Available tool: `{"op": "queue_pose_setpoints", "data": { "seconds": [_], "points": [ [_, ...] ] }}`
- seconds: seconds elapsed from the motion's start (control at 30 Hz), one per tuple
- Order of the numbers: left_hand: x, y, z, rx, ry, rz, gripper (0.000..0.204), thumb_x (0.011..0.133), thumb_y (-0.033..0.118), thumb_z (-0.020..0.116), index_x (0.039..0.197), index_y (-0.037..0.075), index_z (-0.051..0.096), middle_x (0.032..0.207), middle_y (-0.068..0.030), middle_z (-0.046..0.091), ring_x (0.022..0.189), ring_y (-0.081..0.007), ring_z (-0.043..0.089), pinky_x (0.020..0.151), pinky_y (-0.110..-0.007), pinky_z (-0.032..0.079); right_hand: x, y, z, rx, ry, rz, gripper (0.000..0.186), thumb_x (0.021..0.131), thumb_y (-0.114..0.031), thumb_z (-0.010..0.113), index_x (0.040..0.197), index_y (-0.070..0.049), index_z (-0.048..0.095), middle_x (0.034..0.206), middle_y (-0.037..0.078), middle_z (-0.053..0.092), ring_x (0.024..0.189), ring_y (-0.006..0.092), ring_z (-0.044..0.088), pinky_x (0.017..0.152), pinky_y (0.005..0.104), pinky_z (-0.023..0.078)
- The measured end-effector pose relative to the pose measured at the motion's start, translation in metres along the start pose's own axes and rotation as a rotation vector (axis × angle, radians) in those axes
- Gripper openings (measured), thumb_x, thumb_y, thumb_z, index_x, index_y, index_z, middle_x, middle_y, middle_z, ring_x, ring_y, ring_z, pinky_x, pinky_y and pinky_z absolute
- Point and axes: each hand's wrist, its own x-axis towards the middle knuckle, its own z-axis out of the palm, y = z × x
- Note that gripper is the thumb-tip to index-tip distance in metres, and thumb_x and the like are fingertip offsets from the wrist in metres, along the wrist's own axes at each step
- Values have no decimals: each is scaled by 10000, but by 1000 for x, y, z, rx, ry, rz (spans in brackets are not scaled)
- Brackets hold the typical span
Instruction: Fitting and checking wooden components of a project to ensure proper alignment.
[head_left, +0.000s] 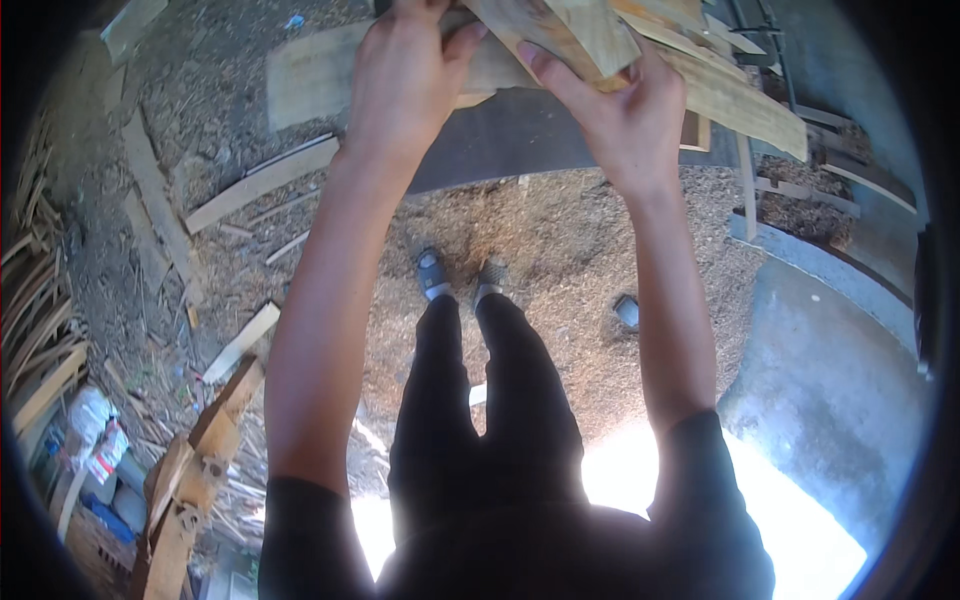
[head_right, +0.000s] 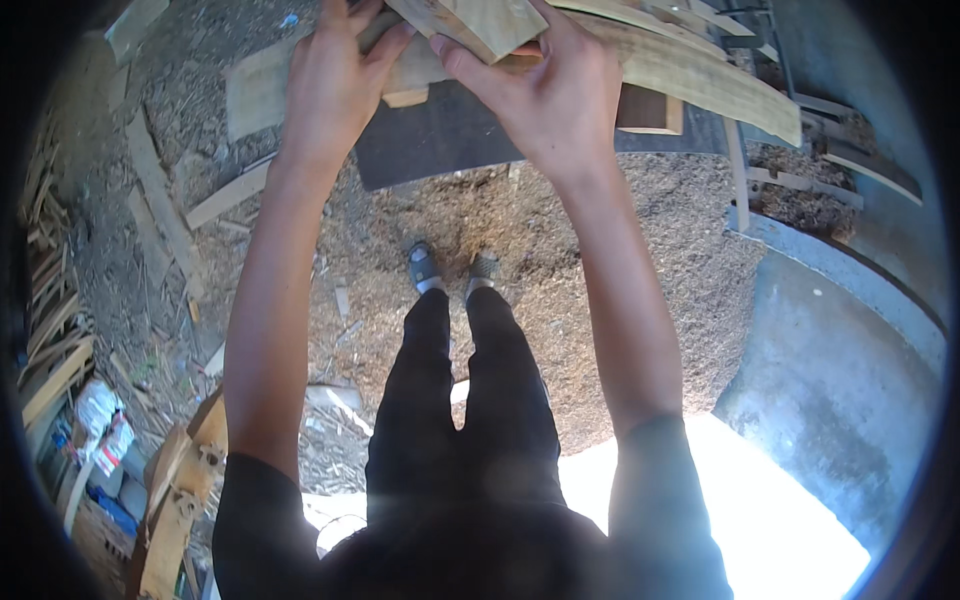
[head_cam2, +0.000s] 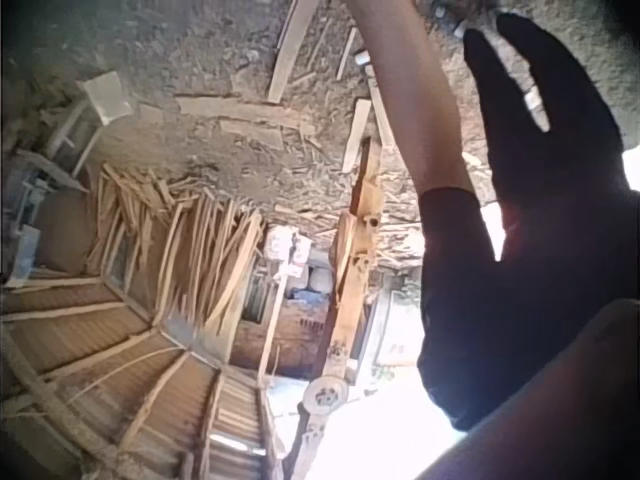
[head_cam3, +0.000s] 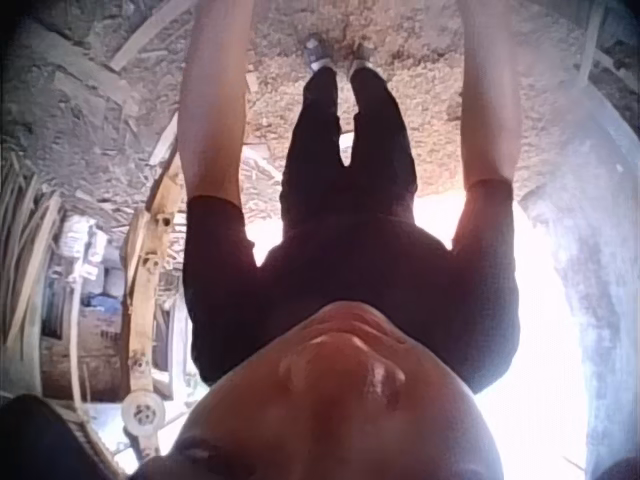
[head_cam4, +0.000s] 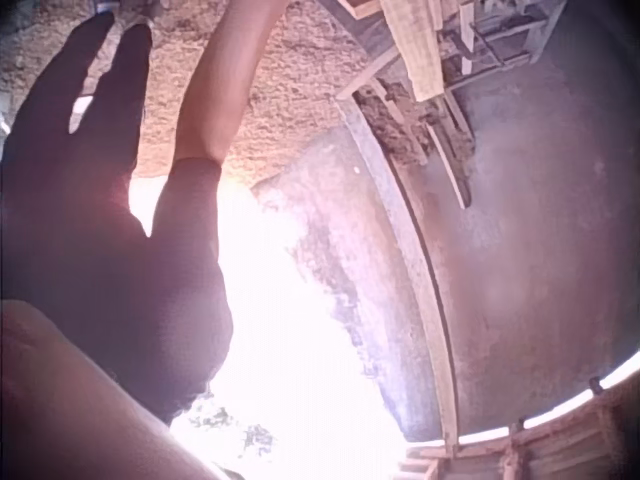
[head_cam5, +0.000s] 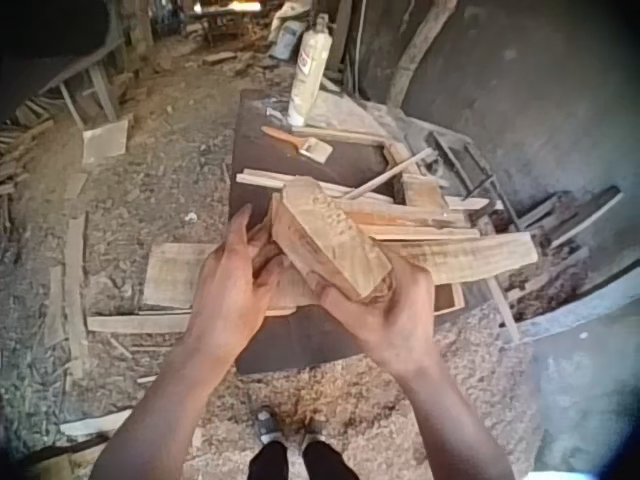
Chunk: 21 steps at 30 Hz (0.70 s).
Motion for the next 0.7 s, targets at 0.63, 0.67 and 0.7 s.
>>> {"op": "queue_pose_setpoints", "data": {
  "seconds": [0.63,0.67,0.7],
  "points": [
    [-3,-13,-7,238,42,30,660,982,430,701,1487,62,489,1388,-180,656,1166,-335,707,934,-453,601,45,172,-78,686,455,266,495,898,-266,785,1290,3,648,1298,74,678,1235,166,592,1107,345,393],
    [-3,-16,-7,340,94,117,614,964,441,718,1425,64,570,1391,-168,653,1191,-331,691,943,-436,589,45,174,-79,686,440,274,497,895,-267,788,1285,10,651,1300,76,677,1236,165,591,1108,341,393],
    [-3,-19,-8,441,146,205,575,946,451,735,1364,65,651,1394,-155,650,1215,-328,676,951,-419,578,45,176,-79,685,425,282,500,892,-267,792,1279,16,654,1302,77,676,1237,165,590,1109,338,393]
  ]
}}
